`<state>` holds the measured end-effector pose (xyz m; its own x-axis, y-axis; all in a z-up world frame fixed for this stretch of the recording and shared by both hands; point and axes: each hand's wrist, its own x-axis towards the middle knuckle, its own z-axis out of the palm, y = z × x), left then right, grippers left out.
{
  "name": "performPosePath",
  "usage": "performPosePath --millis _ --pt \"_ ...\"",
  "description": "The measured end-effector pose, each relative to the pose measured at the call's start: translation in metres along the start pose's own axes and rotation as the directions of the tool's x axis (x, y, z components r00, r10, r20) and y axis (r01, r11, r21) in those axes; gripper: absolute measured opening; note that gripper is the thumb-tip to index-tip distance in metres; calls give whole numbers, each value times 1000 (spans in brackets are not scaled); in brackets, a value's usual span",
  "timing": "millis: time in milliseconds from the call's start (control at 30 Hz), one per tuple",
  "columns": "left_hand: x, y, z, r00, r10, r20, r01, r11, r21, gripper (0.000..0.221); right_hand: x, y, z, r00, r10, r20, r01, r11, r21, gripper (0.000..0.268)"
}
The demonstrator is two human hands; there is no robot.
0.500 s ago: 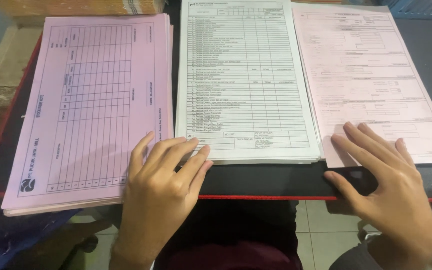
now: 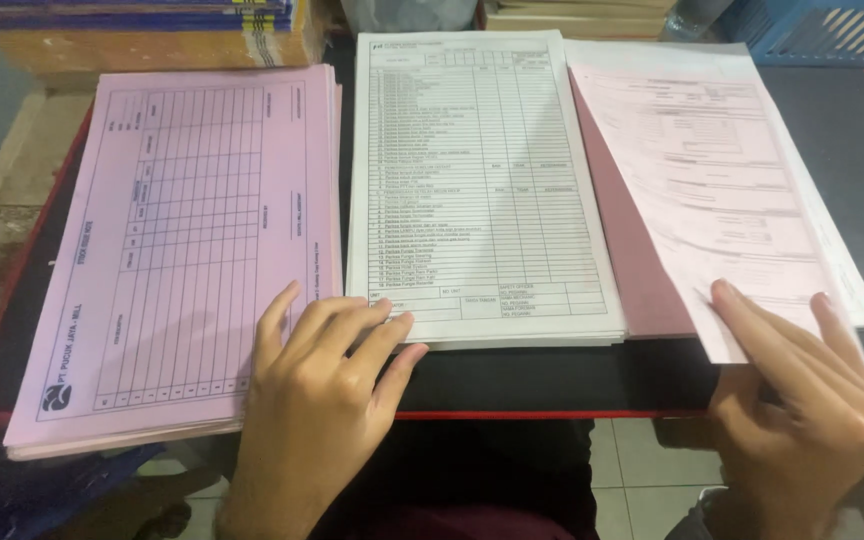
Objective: Sorting and organizing various printed forms and documents on a desk
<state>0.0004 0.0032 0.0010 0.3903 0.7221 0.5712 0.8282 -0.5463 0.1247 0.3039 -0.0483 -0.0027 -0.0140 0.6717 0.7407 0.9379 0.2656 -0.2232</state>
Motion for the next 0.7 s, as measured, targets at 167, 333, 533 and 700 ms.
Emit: performPosePath --millis 167,333,533,700 --pt "4 4 0 1000 -5 -12 5 1000 25 38 15 -29 16 989 -147 -26 148 988 39 51" --pt "8 13 -1 999 34 -29 -37 992 -118 73 20 -60 36 962 -273 -1 270 951 150 25" --pt "14 14 -17 967 128 -220 -199 919 -341 21 17 -84 43 937 -339 85 301 906 296 19" --pt "-4 -10 -41 980 10 -198 -83 926 -367 32 9 -76 45 964 -260 54 240 941 238 30"
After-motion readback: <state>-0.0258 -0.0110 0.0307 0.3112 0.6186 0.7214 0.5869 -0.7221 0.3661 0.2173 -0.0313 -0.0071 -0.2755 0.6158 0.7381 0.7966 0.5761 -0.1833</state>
